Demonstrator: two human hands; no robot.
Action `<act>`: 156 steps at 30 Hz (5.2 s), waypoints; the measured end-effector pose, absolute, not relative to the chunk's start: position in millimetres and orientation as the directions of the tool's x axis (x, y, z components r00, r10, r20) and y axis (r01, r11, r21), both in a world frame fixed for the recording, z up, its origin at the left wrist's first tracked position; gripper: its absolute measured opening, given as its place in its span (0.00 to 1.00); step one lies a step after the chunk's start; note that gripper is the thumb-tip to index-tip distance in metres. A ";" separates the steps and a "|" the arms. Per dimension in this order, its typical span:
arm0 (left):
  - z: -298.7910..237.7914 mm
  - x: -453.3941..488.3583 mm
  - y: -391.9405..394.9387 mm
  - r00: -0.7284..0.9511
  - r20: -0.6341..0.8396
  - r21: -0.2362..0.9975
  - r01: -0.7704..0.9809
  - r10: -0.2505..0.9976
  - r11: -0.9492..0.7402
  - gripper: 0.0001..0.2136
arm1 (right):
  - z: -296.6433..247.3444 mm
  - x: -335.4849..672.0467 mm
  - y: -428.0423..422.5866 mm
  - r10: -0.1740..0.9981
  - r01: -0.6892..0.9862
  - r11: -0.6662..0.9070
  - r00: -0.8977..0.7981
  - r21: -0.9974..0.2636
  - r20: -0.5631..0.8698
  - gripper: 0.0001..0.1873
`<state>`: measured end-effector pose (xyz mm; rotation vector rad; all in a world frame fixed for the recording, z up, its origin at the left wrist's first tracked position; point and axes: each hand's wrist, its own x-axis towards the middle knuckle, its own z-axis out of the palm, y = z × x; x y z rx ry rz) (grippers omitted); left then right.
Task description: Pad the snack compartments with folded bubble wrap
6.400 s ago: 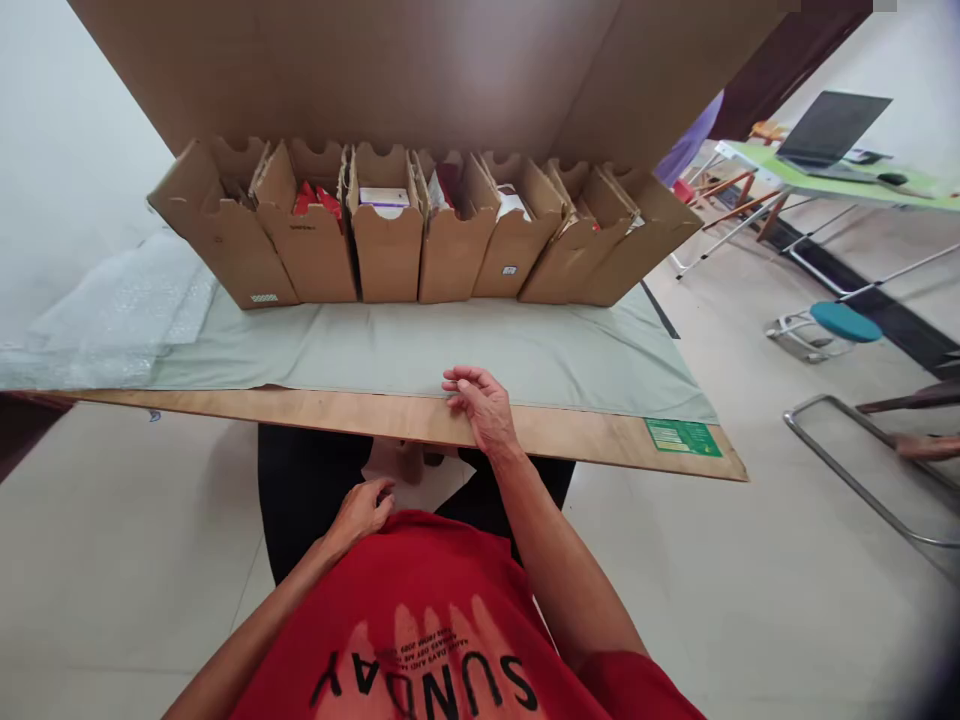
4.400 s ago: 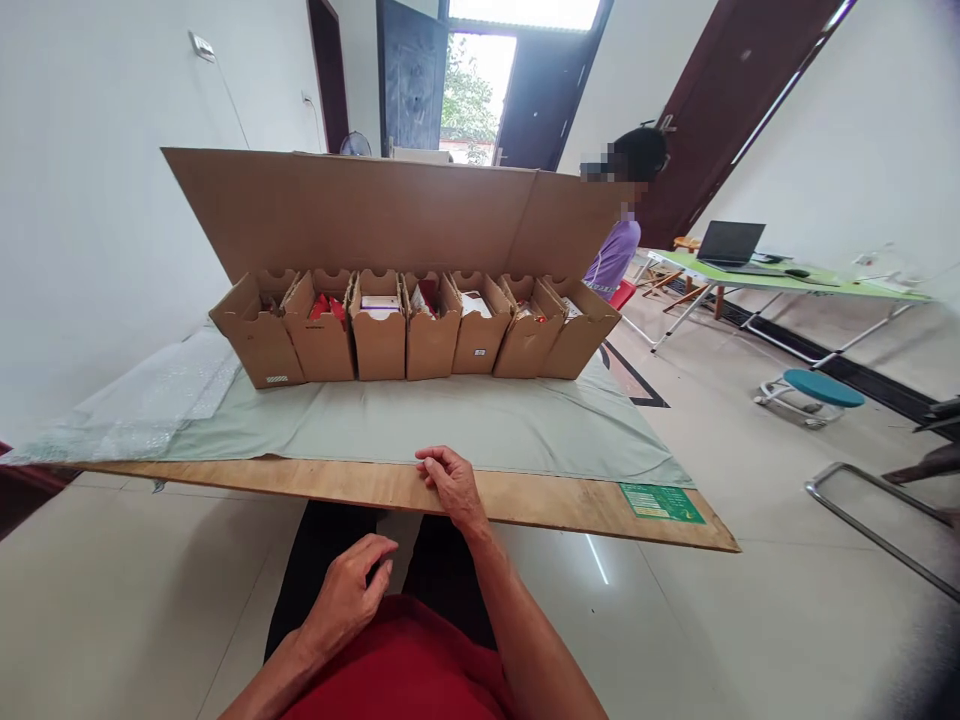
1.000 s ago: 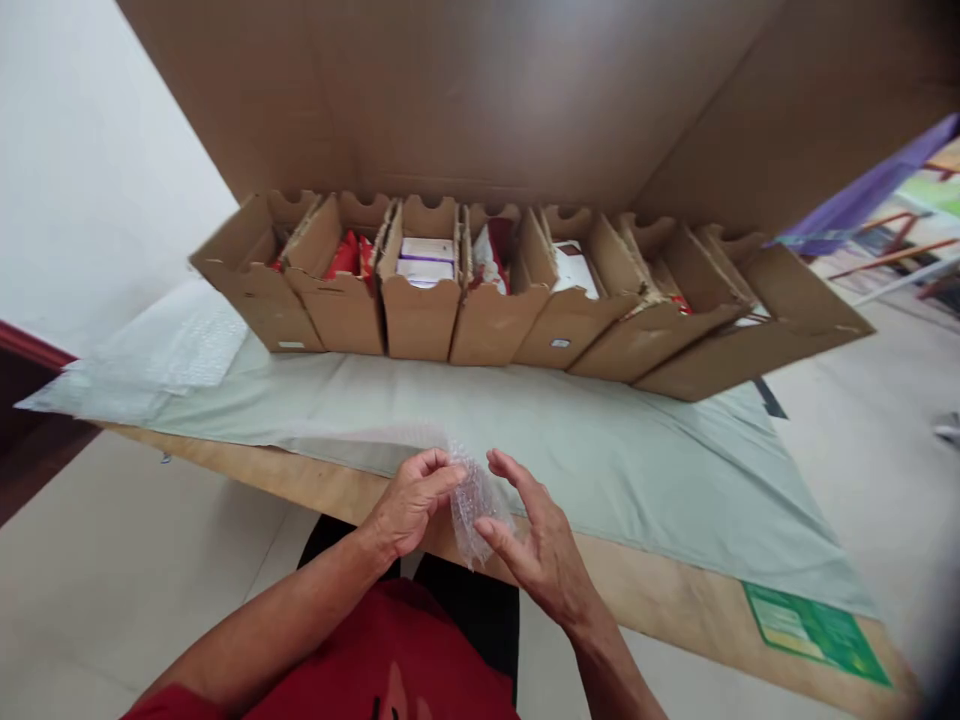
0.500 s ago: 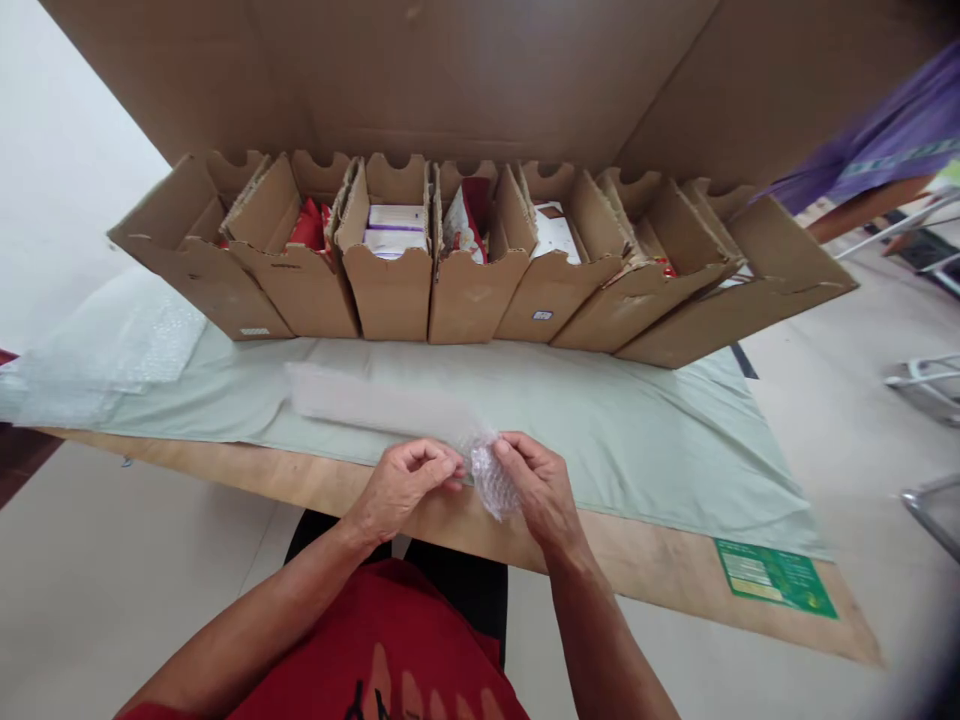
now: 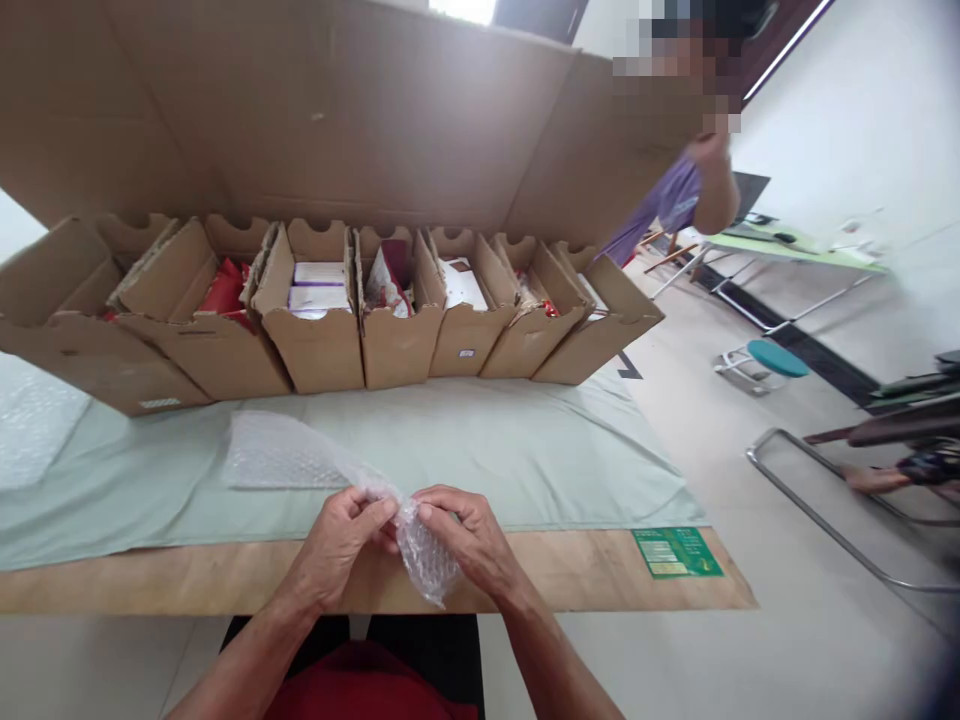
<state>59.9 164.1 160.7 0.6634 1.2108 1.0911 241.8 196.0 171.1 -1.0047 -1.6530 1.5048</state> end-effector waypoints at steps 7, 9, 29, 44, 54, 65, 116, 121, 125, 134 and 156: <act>163.4 70.1 149.7 -0.049 -0.341 0.874 -0.385 0.939 0.297 0.20 | 176.2 250.4 210.5 0.929 -0.078 -0.252 -0.298 -0.965 -0.219 0.18; 166.3 79.0 144.3 -0.059 -0.337 0.869 -0.402 0.940 0.287 0.20 | 177.8 258.3 225.3 0.947 -0.095 -0.241 -0.239 -0.966 -0.213 0.18; 198.0 38.3 229.3 0.293 0.237 0.498 0.782 0.926 -0.375 0.15 | 171.8 309.6 199.2 0.871 0.624 0.485 -0.279 -0.612 0.405 0.13; 193.4 44.4 198.8 0.401 -0.204 0.344 0.883 0.893 -0.319 0.11 | 146.2 339.2 230.2 0.890 0.747 0.448 -0.319 -0.491 0.326 0.15; 124.5 20.8 232.5 0.392 0.062 0.191 0.898 0.918 -0.396 0.26 | 126.2 346.0 226.8 0.892 0.858 0.449 -0.413 -0.249 0.183 0.21; 138.3 -43.1 155.7 0.381 0.196 0.246 0.872 0.903 -0.422 0.26 | 142.9 408.0 139.8 0.847 0.821 0.524 -0.476 -0.225 0.238 0.26; 155.3 -17.7 193.8 -0.042 -0.048 0.297 0.953 0.998 0.055 0.15 | 154.2 401.1 200.3 0.999 0.872 -0.047 0.042 -0.487 -0.022 0.09; 172.6 -8.4 224.2 0.170 0.302 0.187 0.954 0.938 -0.233 0.11 | 171.4 405.7 139.0 0.996 0.622 -0.085 0.045 -0.778 -0.073 0.13; 193.7 39.8 288.6 0.389 0.458 0.014 0.896 0.799 -0.444 0.08 | 167.8 379.3 73.9 0.937 0.249 -0.325 -0.044 -0.912 -0.346 0.31; 183.4 122.6 281.2 0.515 0.437 0.222 0.733 0.738 -0.643 0.11 | 113.1 306.1 52.0 0.924 -0.075 -0.373 0.058 -0.925 -0.378 0.26; 127.7 103.9 165.9 0.139 0.112 0.867 0.471 0.984 -0.165 0.29 | 139.5 279.8 152.8 0.940 -0.621 -0.334 -0.163 -0.710 -0.300 0.20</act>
